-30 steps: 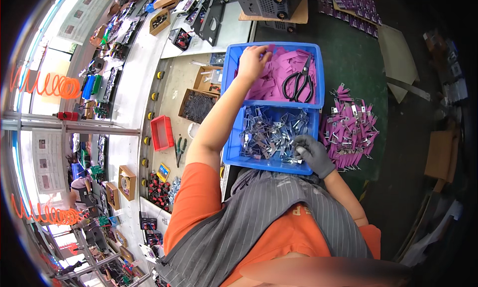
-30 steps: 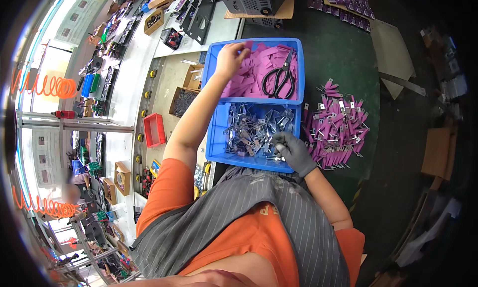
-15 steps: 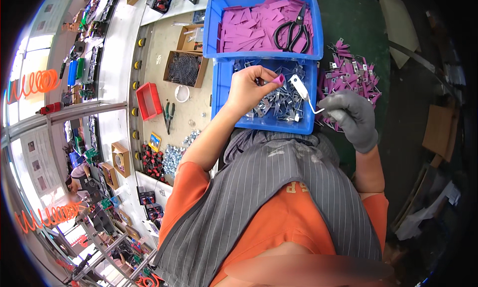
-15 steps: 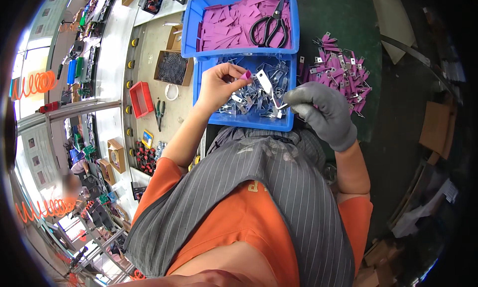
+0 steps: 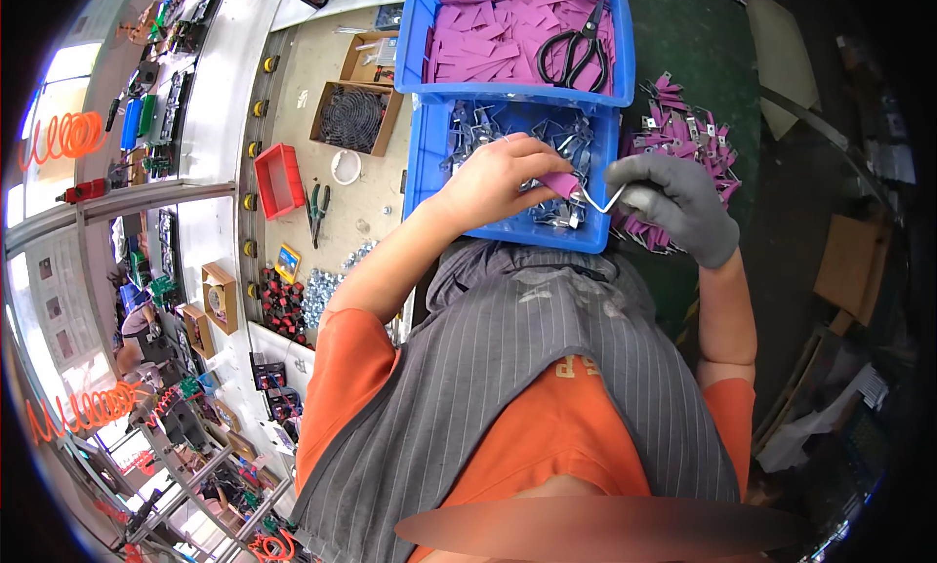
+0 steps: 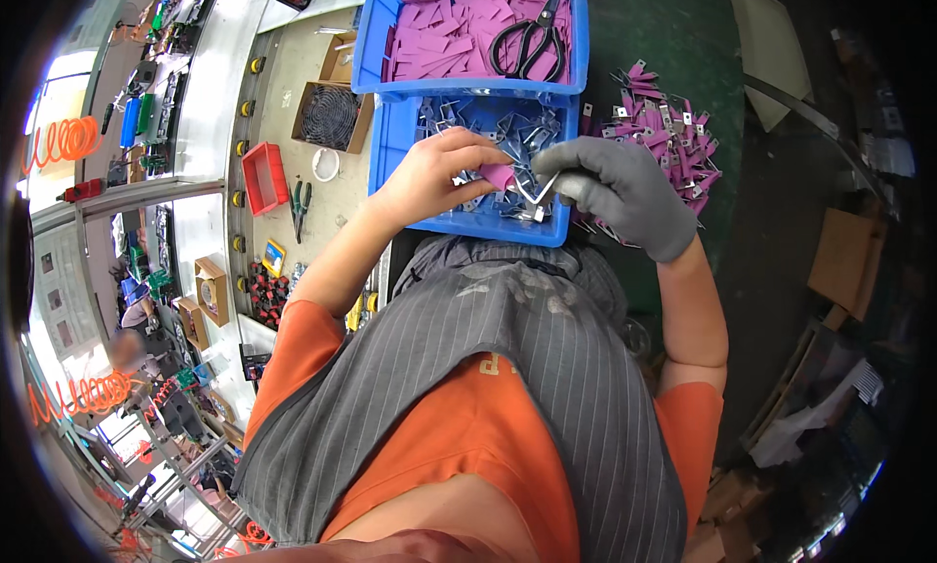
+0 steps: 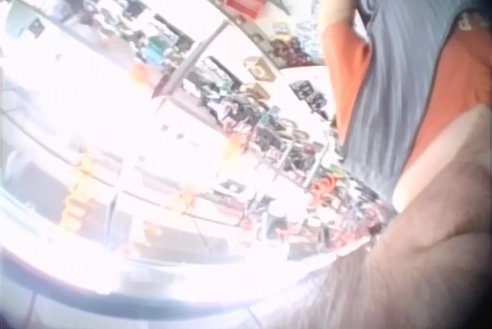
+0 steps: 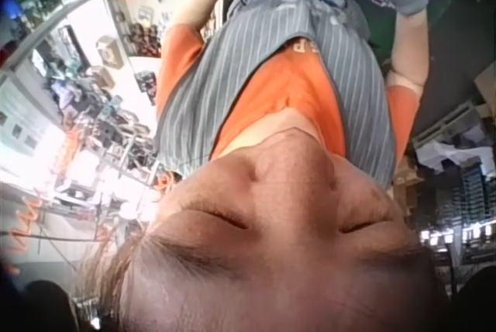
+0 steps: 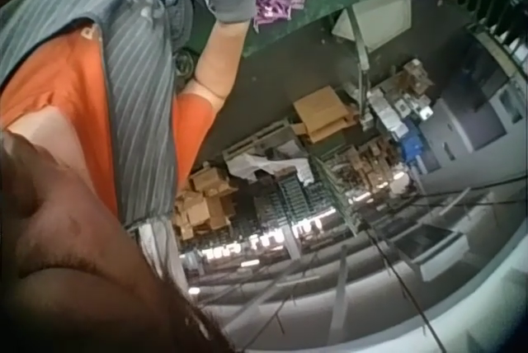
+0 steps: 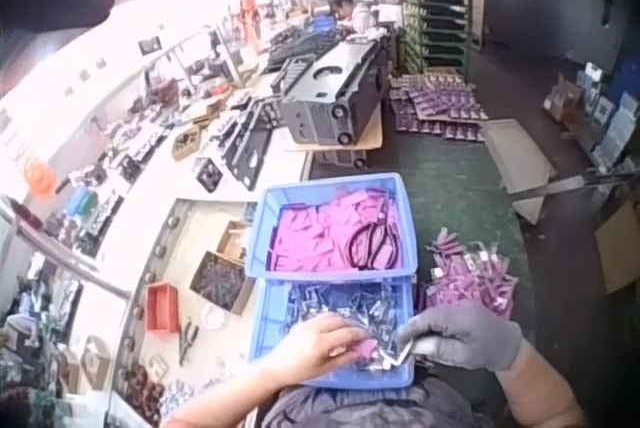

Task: Manually assemble small metal and plastic components at a workshop station.

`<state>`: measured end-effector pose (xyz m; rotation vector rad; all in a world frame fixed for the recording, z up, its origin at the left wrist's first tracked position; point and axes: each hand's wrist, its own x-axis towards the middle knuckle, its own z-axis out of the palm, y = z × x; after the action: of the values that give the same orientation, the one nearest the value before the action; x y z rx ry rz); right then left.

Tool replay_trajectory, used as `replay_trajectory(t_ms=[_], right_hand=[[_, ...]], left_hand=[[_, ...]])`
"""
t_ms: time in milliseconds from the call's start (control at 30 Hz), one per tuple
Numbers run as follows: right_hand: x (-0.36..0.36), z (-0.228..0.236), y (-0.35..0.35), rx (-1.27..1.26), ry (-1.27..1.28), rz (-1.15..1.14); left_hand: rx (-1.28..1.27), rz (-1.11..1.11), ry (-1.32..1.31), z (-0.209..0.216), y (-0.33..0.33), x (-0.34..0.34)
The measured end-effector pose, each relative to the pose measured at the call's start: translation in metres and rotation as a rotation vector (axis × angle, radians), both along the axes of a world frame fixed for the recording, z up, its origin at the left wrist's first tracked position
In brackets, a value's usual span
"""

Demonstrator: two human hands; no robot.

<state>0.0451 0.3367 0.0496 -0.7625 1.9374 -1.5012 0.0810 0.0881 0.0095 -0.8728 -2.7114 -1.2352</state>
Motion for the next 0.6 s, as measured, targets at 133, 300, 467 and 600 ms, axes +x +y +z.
replay_trajectory(t_ms=[133, 300, 467, 600], right_hand=[[0.0, -0.021, -0.018, -0.017, 0.23, -0.048], [0.007, -0.035, -0.022, 0.011, 0.432, -0.137], [0.022, -0.053, 0.0, -0.017, 0.714, -0.478], [-0.005, -0.107, 0.039, 0.271, 0.683, -0.777]], left_hand=[[-0.002, -0.109, 0.077, -0.001, 0.005, 0.0], [0.08, 0.138, 0.165, 0.018, 0.008, 0.008], [0.534, 0.198, -0.232, 0.038, -0.011, 0.04], [0.601, -0.462, -0.165, 0.095, 0.002, 0.055]])
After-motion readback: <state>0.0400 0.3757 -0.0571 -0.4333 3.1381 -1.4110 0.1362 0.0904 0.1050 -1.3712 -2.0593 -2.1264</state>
